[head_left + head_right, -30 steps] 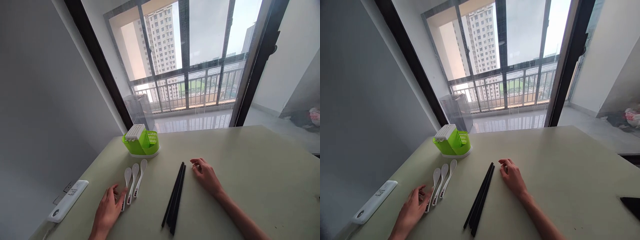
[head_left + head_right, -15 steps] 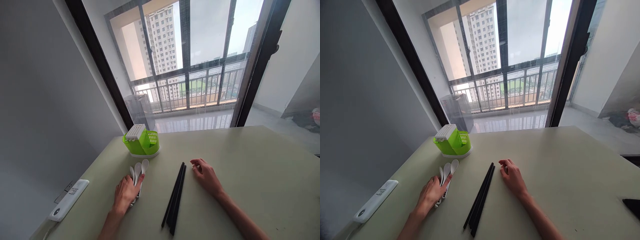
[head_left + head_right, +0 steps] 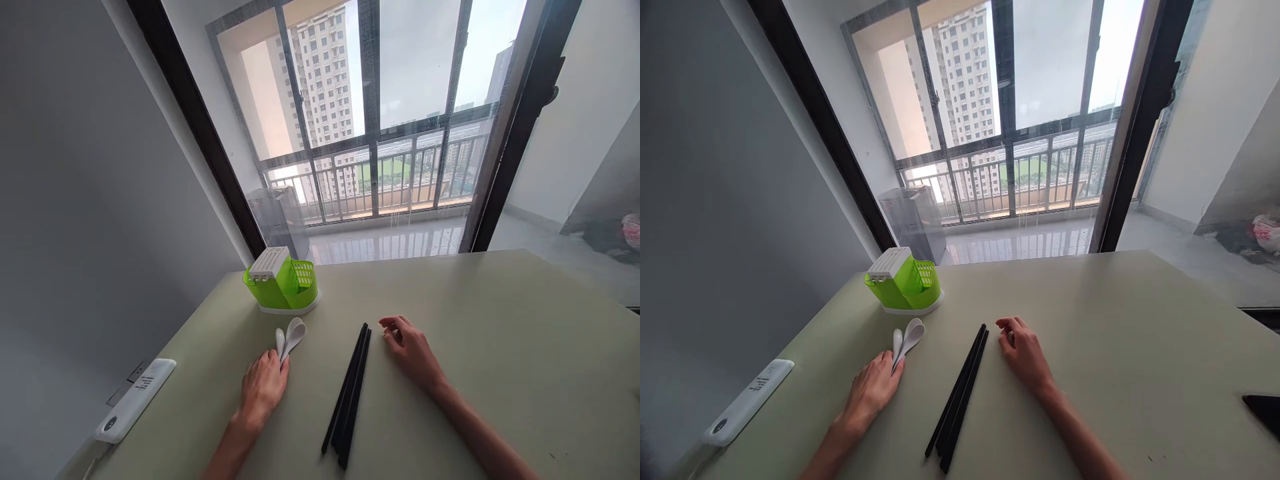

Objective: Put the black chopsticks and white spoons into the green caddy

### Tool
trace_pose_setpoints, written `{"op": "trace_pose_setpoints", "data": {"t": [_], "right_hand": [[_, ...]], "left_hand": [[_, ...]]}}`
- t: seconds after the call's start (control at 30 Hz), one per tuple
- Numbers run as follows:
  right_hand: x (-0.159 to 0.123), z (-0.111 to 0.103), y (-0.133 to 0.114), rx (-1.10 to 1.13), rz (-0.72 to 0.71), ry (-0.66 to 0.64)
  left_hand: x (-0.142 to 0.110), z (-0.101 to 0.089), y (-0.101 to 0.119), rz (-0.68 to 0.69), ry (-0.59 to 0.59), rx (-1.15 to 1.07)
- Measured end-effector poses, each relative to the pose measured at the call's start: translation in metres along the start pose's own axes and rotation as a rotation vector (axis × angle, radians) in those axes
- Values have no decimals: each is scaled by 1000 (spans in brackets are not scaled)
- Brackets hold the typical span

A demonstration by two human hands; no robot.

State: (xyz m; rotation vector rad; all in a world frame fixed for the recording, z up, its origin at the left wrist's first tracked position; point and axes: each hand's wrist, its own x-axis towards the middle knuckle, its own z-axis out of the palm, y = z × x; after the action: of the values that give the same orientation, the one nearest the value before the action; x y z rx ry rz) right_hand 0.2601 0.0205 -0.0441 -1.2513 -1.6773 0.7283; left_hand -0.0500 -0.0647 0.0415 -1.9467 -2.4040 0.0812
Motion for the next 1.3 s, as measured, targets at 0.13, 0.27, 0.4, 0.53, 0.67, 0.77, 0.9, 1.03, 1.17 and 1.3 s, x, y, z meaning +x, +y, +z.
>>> {"op": "trace_pose_setpoints", "data": {"t": [0.13, 0.27, 0.4, 0.53, 0.67, 0.77, 0.9, 1.03, 1.17, 1.3], "right_hand": [[0, 0, -1, 7, 4, 0], [0, 0, -5, 18, 7, 11], [2, -3, -11, 134, 61, 25], [8, -11, -17, 439, 129, 14], [11, -18, -16, 602, 142, -56], [11, -20, -12, 596, 180, -57], [10, -19, -6, 535, 191, 27], [8, -19, 0, 469, 164, 75], [2, -21, 4, 324, 178, 85], [-3, -22, 1, 344, 205, 74]], "left_hand": [[-1, 7, -4, -32, 65, -158], [-1, 6, 10, -37, 51, -320], [-6, -2, 51, 75, -50, -494], [-14, -12, 109, 190, -141, -592], [-21, -19, 155, 288, -205, -544], [-22, -19, 173, 330, -242, -511], [-23, -17, 180, 333, -275, -505], [-26, -14, 184, 325, -296, -436], [-30, -8, 192, 359, -261, -358], [-33, -5, 203, 410, -263, -251]]}}
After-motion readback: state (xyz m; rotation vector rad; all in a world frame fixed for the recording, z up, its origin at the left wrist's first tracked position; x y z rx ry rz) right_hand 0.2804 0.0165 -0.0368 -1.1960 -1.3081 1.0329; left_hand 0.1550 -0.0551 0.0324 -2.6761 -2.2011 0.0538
